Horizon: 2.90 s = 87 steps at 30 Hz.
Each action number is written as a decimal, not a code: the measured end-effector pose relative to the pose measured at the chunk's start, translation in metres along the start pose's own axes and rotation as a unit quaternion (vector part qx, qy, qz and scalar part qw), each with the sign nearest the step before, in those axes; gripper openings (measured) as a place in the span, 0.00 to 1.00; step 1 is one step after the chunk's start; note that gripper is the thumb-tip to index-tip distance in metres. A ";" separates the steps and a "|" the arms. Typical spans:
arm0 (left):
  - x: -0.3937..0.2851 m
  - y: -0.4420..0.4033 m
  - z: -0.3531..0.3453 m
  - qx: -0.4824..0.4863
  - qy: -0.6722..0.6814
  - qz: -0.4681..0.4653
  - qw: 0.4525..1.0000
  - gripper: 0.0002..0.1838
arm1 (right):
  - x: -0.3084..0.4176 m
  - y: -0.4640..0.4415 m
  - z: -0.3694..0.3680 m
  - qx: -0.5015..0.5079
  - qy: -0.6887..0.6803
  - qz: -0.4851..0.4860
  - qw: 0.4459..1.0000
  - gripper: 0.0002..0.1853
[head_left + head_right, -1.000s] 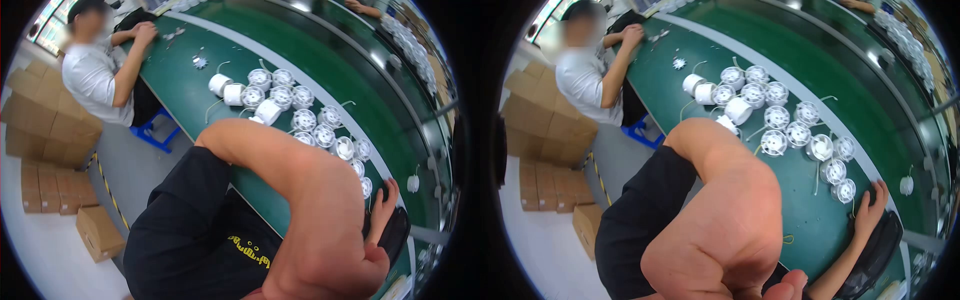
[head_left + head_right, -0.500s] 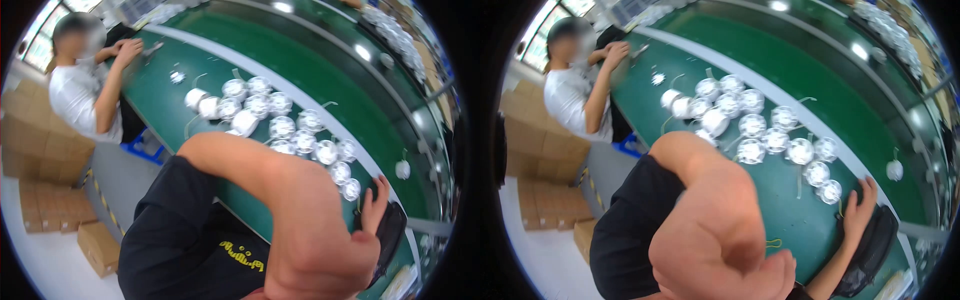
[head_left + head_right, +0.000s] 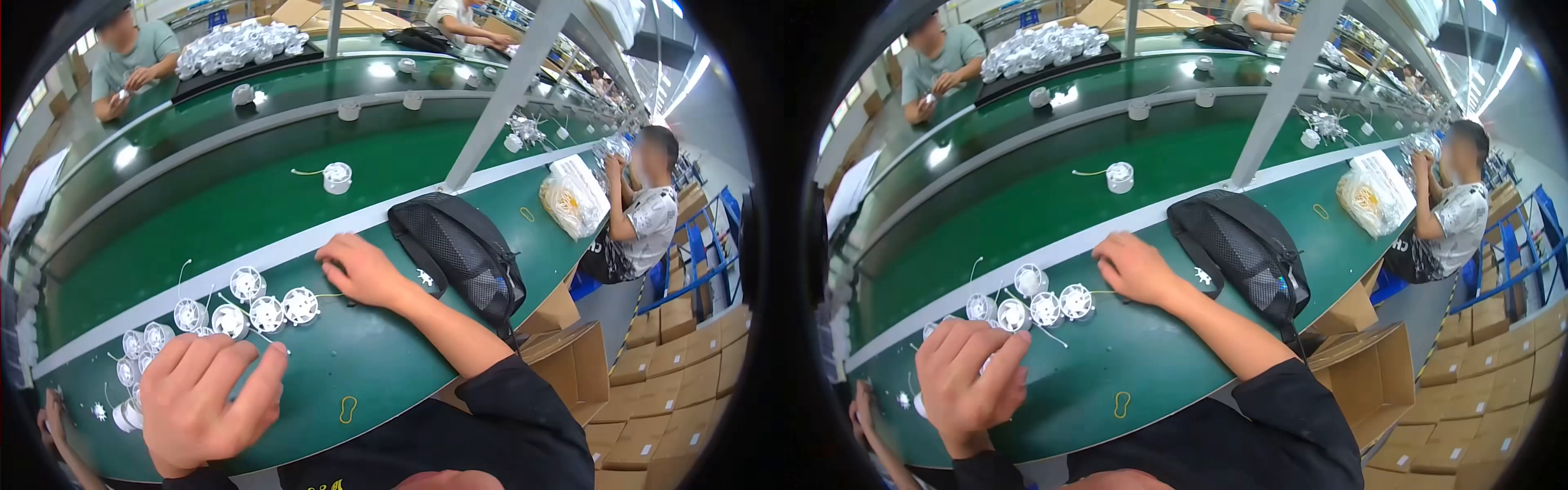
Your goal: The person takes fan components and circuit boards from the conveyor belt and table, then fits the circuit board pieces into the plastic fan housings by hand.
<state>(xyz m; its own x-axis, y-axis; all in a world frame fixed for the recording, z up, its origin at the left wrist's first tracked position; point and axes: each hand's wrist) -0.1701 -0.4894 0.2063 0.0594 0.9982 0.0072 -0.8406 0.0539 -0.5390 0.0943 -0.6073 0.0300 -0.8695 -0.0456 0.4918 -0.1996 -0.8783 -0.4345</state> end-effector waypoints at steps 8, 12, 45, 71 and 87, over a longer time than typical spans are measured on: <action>0.000 -0.002 -0.047 0.176 0.037 0.110 0.977 0.26 | 0.026 0.009 -0.022 0.072 -0.139 0.076 0.985 0.13; 0.013 0.012 -0.090 0.227 0.013 0.115 0.967 0.30 | 0.036 0.004 -0.012 0.104 -0.181 0.035 0.977 0.13; 0.116 0.061 -0.107 0.159 0.026 0.159 0.974 0.36 | 0.041 0.001 -0.013 0.125 -0.195 -0.019 0.973 0.09; -0.034 0.070 -0.060 0.257 0.188 0.008 0.948 0.28 | 0.031 0.002 0.003 0.081 -0.047 0.055 0.994 0.09; -0.035 0.108 -0.148 0.175 0.314 0.066 0.931 0.13 | 0.012 0.001 0.001 0.078 -0.024 0.040 0.996 0.07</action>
<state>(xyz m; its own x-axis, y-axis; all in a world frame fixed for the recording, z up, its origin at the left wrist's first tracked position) -0.1832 -0.5228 0.0229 0.1539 0.7911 -0.5921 -0.9803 0.0469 -0.1921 0.0843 -0.6093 0.0367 -0.8569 -0.1377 0.4967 -0.0550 -0.9337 -0.3539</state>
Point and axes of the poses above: each hand's wrist, its own y-axis away from the middle knuckle, its own z-axis out of the back of the hand, x = y × z, and after that the axes turned 9 degrees about z, right-handed
